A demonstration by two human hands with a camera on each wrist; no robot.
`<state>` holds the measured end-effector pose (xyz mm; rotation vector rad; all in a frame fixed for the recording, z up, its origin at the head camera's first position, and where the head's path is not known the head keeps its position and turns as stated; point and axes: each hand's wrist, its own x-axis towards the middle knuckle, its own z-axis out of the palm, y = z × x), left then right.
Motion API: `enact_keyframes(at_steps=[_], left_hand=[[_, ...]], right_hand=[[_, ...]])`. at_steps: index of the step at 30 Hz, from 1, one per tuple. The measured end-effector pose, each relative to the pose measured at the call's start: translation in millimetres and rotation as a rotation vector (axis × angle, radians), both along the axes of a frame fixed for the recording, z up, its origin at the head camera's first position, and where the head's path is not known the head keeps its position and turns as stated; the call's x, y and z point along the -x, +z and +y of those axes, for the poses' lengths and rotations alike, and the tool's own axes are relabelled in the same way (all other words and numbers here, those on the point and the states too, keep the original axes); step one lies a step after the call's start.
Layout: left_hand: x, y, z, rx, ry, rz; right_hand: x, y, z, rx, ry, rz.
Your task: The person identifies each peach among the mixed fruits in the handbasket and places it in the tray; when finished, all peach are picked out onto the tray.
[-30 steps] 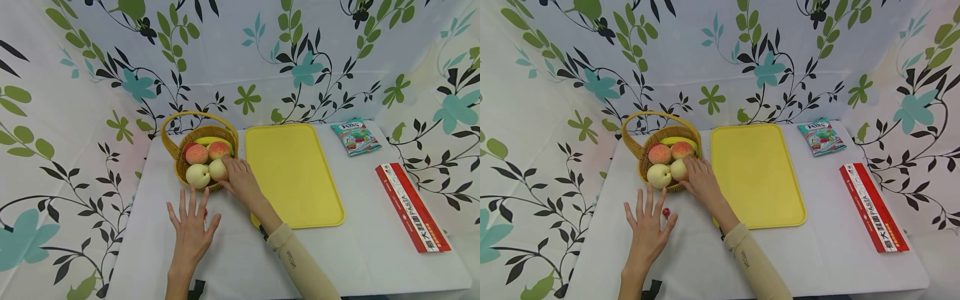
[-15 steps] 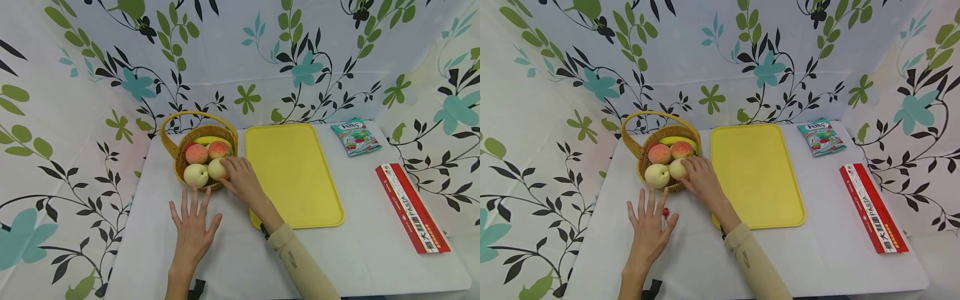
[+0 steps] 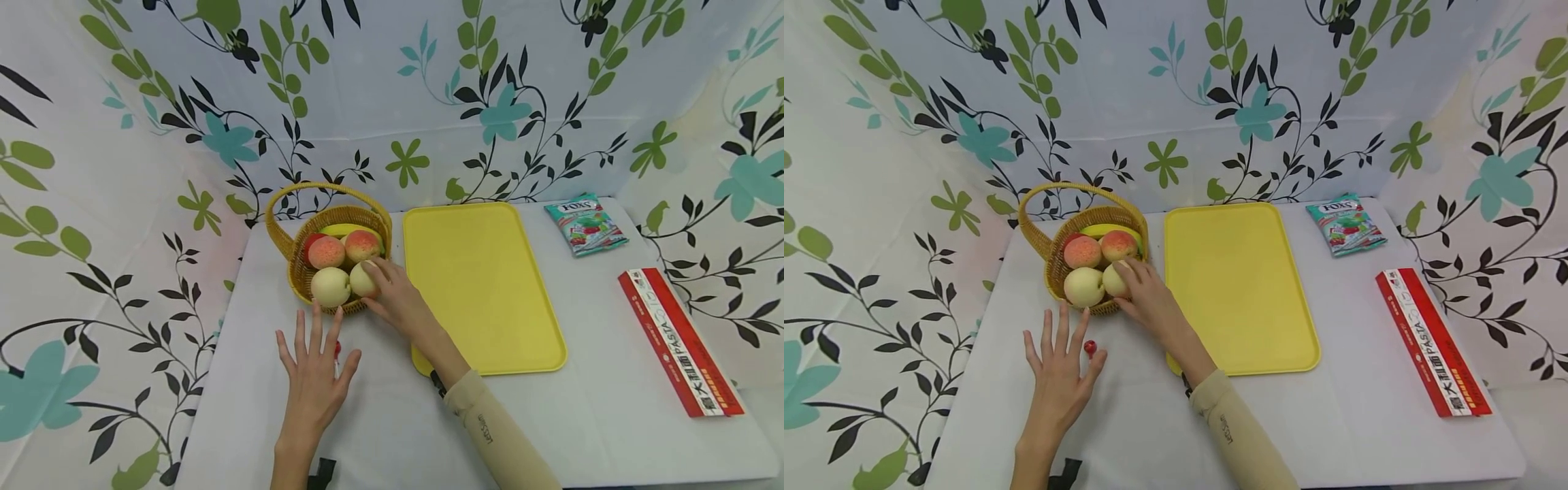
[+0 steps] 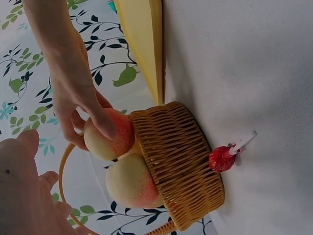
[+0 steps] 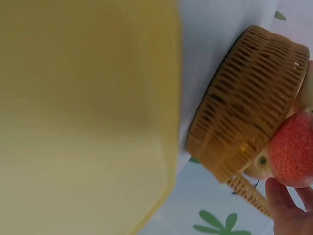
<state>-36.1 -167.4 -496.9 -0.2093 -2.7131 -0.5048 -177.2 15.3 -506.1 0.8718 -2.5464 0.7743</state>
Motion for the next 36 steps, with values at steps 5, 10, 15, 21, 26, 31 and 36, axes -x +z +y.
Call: enact_keyframes(at_steps=[5, 10, 15, 21, 26, 31, 36], left_hand=[[0.1, -0.3, 2.4, -0.010, -0.005, -0.001], [2.5, -3.8, 6.3, -0.020, -0.033, 0.006], [15.7, -18.4, 1.1, -0.020, -0.043, -0.037], [41.5, -43.3, -20.6, -0.008, -0.052, -0.156], [49.7, -48.6, -37.3, -0.054, -0.056, -0.215], [57.4, -51.4, -46.8, -0.031, -0.028, -0.249], [62.4, -53.6, -49.9, 0.001, -0.004, -0.304]], right_hand=[[-11.8, -6.1, 45, 0.017, -0.055, -0.018], [-26.3, -15.4, 110, 0.035, -0.162, -0.055], [-41.3, -27.1, 172, 0.050, -0.306, -0.128], [-51.2, -39.4, 217, 0.059, -0.419, -0.164], [-56.7, -46.9, 234, 0.071, -0.458, -0.181], [-59.5, -49.0, 239, 0.070, -0.466, -0.189], [-60.2, -50.2, 241, 0.059, -0.468, -0.199]])
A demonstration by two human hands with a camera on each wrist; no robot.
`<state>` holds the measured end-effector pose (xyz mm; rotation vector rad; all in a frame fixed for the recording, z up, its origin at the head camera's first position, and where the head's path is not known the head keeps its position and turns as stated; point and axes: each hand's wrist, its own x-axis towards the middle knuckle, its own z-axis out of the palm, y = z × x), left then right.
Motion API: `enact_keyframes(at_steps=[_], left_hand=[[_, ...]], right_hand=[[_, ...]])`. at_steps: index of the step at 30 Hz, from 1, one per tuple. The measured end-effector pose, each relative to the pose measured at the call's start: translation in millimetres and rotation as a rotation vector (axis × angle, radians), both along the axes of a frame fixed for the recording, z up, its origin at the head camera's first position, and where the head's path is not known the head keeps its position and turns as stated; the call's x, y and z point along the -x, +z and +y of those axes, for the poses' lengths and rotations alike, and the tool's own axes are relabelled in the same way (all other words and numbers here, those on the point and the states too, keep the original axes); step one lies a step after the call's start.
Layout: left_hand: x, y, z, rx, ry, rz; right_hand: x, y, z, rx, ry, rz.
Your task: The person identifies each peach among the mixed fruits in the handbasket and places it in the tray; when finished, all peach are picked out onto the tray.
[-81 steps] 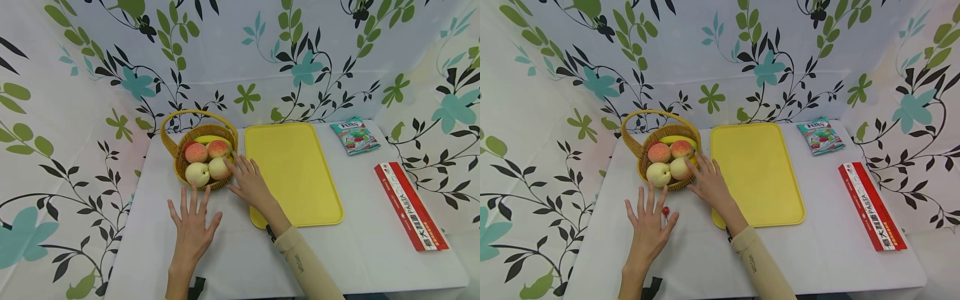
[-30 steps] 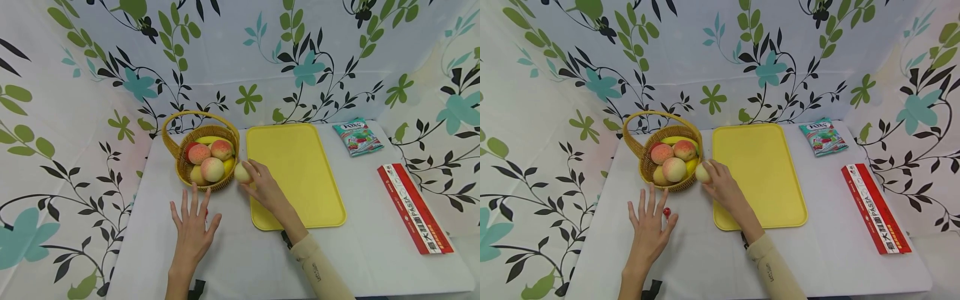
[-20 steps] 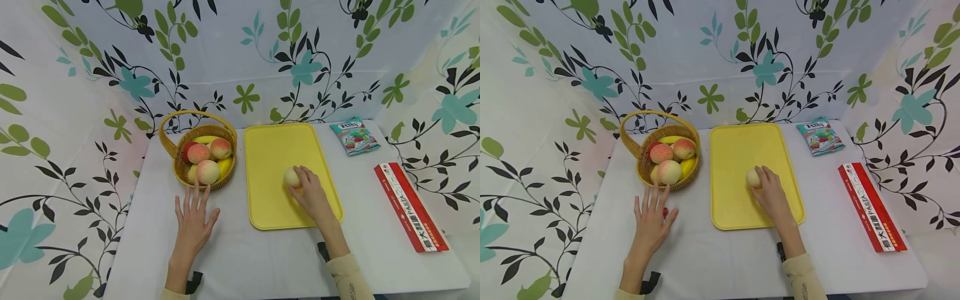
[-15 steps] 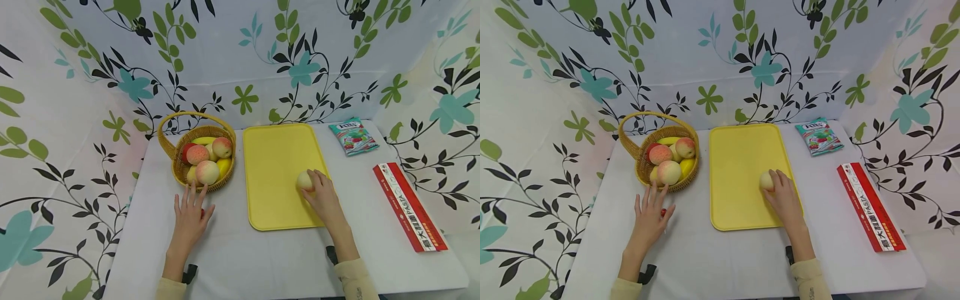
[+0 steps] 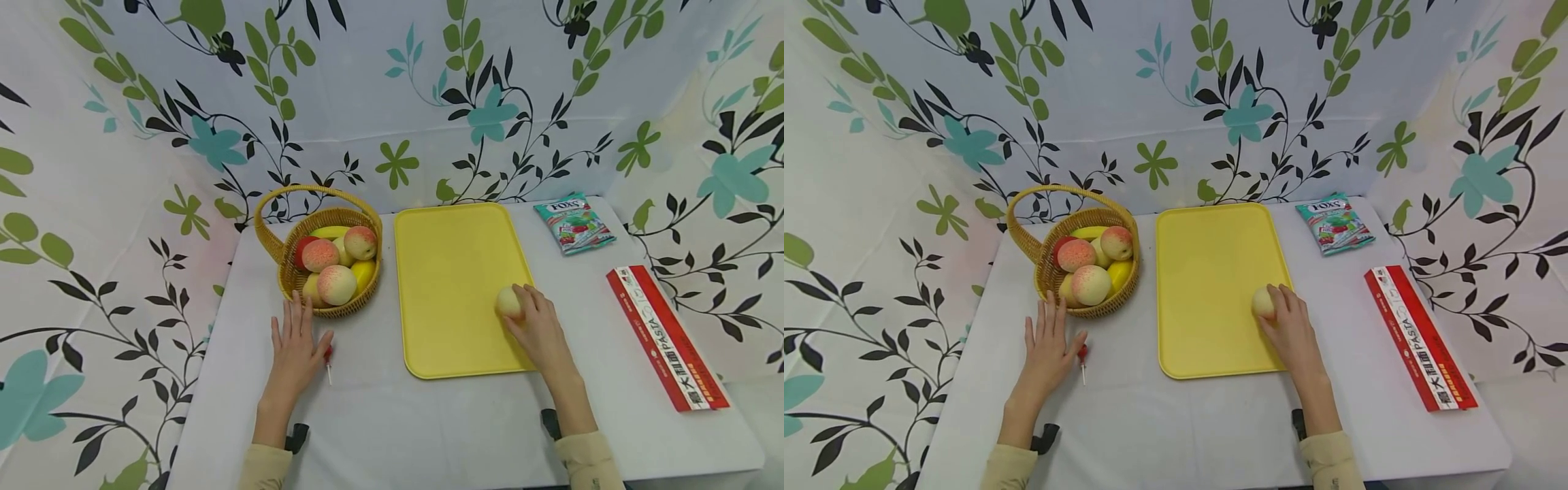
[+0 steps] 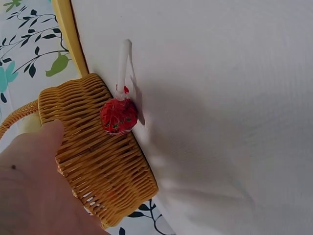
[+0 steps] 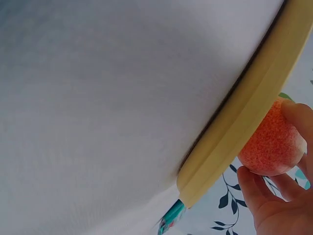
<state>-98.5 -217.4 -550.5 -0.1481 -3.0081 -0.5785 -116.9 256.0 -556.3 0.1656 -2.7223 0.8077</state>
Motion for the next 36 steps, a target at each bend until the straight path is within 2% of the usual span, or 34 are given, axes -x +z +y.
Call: enact_keyframes(at_steps=[5, 14, 30, 33, 36], left_hand=[[0.9, -1.1, 0.4, -0.012, 0.007, -0.023], [-0.5, -1.7, 1.1, -0.036, 0.014, -0.019], [-2.8, -0.1, 0.5, -0.069, 0.011, -0.016], [-2.8, 0.9, 1.0, -0.075, 0.010, -0.006], [-2.5, 0.7, 1.1, -0.075, 0.015, -0.008]], right_hand=[[-0.3, -0.8, 0, -0.013, -0.003, -0.016], [-2.6, -2.0, 2, -0.051, -0.008, -0.029], [-0.8, -0.7, -3, -0.153, 0.048, 0.002], [2.3, -0.5, -9, -0.148, 0.059, 0.018], [8.5, 5.9, -25, -0.148, 0.088, 0.037]])
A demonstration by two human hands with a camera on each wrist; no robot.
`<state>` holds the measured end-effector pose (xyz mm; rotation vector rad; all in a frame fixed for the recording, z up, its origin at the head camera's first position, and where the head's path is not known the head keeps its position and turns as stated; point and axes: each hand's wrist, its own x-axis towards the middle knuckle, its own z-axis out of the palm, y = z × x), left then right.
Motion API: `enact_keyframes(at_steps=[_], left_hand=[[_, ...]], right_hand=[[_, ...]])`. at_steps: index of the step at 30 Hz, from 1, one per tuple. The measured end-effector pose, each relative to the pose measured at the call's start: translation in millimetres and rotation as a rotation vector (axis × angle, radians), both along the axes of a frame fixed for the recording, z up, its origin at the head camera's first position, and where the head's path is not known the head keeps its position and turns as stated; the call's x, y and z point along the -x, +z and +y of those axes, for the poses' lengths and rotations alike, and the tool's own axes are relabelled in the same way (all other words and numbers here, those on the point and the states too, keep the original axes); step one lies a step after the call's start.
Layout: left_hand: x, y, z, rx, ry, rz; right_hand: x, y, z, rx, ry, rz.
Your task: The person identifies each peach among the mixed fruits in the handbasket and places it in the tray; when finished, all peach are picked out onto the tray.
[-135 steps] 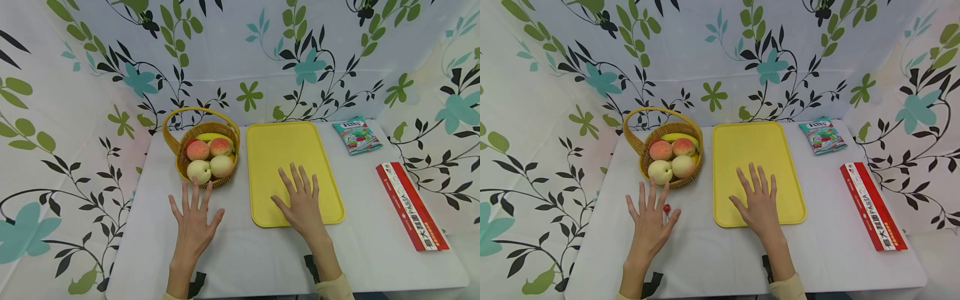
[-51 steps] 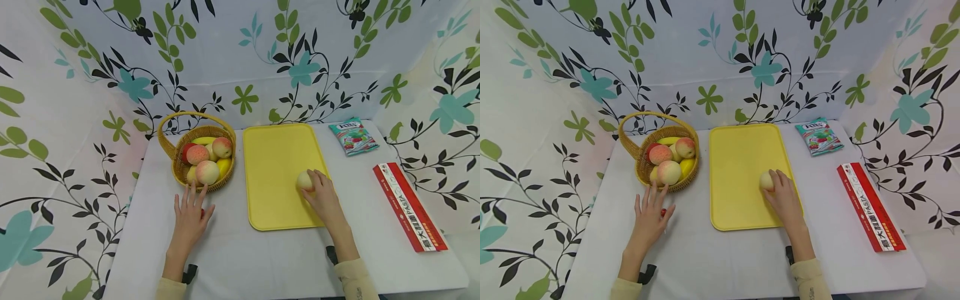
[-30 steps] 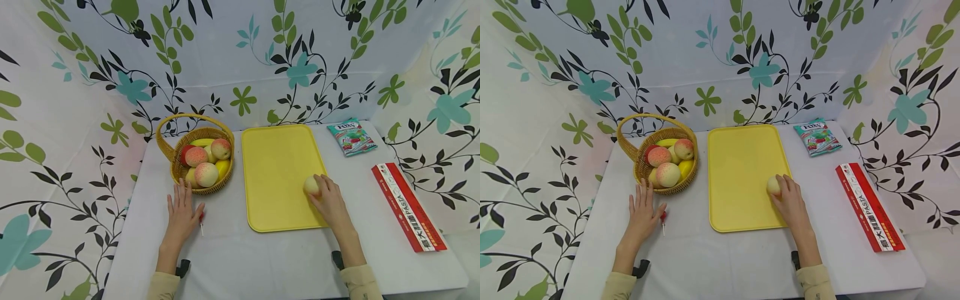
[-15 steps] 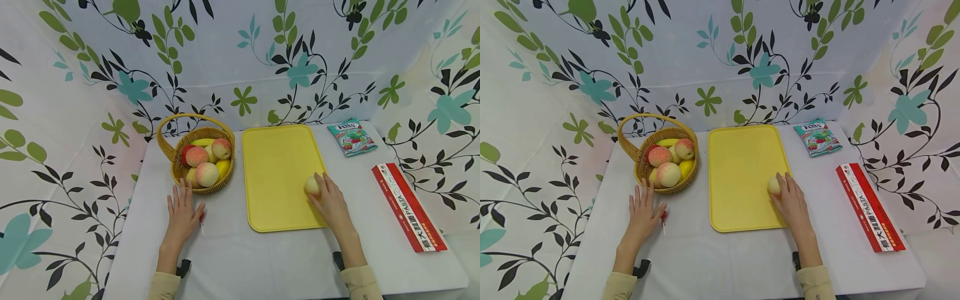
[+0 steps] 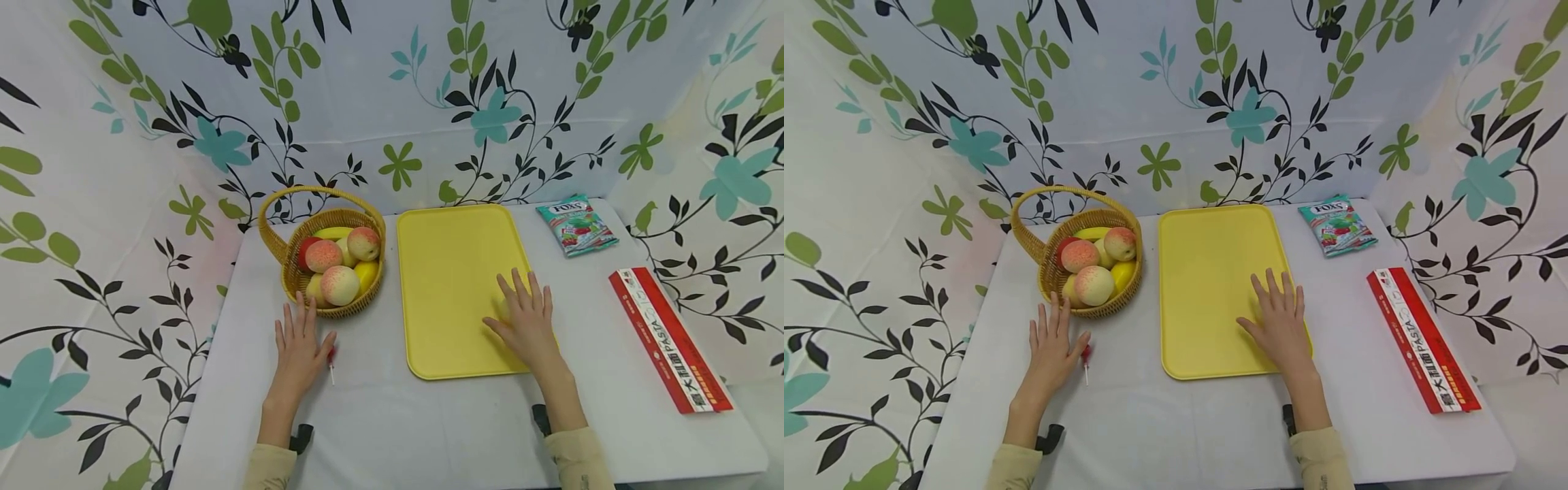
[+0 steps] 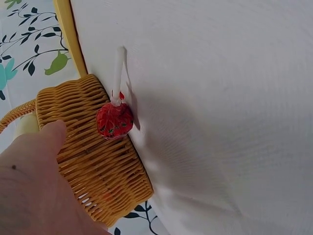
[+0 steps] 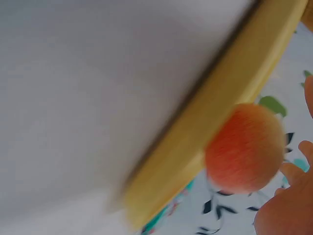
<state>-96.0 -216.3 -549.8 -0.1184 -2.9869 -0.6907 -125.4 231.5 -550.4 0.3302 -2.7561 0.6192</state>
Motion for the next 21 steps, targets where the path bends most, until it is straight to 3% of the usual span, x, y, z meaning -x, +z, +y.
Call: enact_keyframes(at_steps=[8, 15, 21], left_hand=[[-1.1, -1.3, -0.6, 0.001, 0.010, -0.017], [-1.1, -2.7, -3.2, 0.012, 0.025, -0.020], [-0.7, -4.9, -1.9, 0.031, 0.026, -0.015]], right_hand=[[20.0, 29.1, -80, -0.044, 0.169, 0.003], [29.3, 50.5, -155, -0.083, 0.327, 0.066], [33.8, 58.6, -202, -0.145, 0.404, 0.112]])
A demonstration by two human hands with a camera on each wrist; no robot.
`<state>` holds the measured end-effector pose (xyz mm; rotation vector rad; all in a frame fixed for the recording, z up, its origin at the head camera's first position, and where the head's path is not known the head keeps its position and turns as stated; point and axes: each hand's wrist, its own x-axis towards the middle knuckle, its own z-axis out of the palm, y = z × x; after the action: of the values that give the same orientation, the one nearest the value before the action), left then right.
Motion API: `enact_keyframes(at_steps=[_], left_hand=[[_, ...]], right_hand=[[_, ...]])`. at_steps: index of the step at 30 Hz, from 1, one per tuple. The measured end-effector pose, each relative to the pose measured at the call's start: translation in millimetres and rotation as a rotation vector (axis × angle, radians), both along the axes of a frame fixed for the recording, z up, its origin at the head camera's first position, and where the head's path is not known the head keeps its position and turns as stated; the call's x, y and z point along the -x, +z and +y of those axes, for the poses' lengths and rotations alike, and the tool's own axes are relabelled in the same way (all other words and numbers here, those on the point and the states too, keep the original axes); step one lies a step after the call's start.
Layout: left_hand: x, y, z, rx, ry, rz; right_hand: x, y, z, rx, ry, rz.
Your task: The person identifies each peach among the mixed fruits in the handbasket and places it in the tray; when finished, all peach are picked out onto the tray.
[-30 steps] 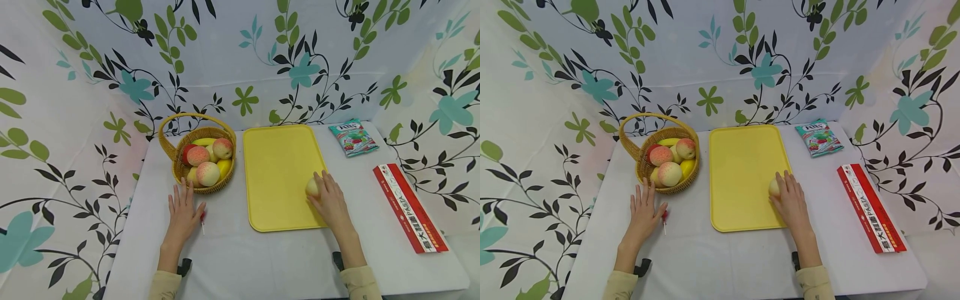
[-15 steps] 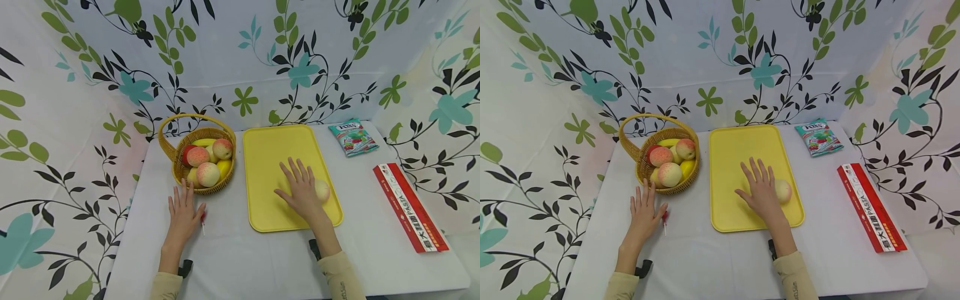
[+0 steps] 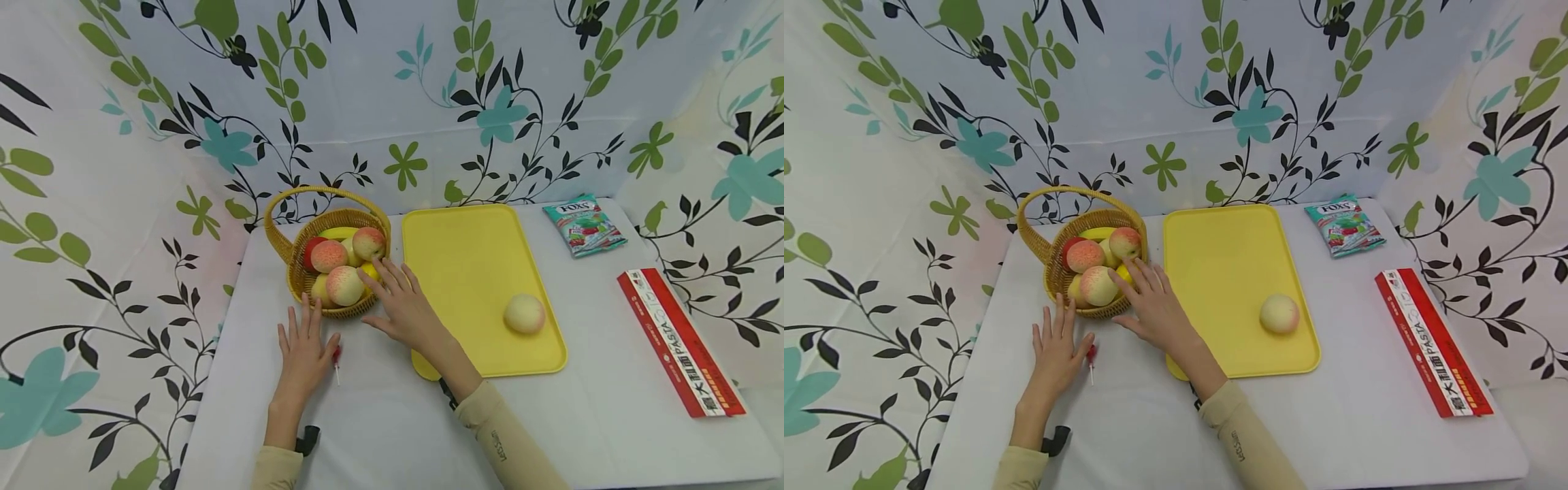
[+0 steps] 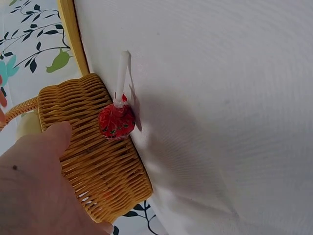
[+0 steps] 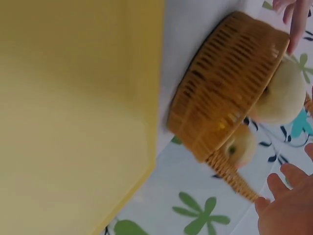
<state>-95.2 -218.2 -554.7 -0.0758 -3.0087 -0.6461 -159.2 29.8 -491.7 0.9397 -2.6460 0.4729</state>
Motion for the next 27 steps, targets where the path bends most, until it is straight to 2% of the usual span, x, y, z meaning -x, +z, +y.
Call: enact_keyframes(at_steps=[6, 11, 20, 27], left_hand=[[0.3, -0.7, 2.4, 0.011, 0.006, -0.015], [-0.2, -0.6, 2.6, -0.001, 0.012, -0.021], [-1.6, 0.1, 1.6, 0.007, 0.020, -0.019], [-2.0, 1.9, 3.0, -0.001, 0.019, -0.024]], right_hand=[[5.1, -0.6, -28, -0.035, 0.016, 0.038], [10.1, -2.2, -43, -0.065, 0.003, 0.000], [8.6, -7.7, -59, -0.125, -0.019, -0.005], [9.4, -10.7, -65, -0.124, -0.039, 0.023]])
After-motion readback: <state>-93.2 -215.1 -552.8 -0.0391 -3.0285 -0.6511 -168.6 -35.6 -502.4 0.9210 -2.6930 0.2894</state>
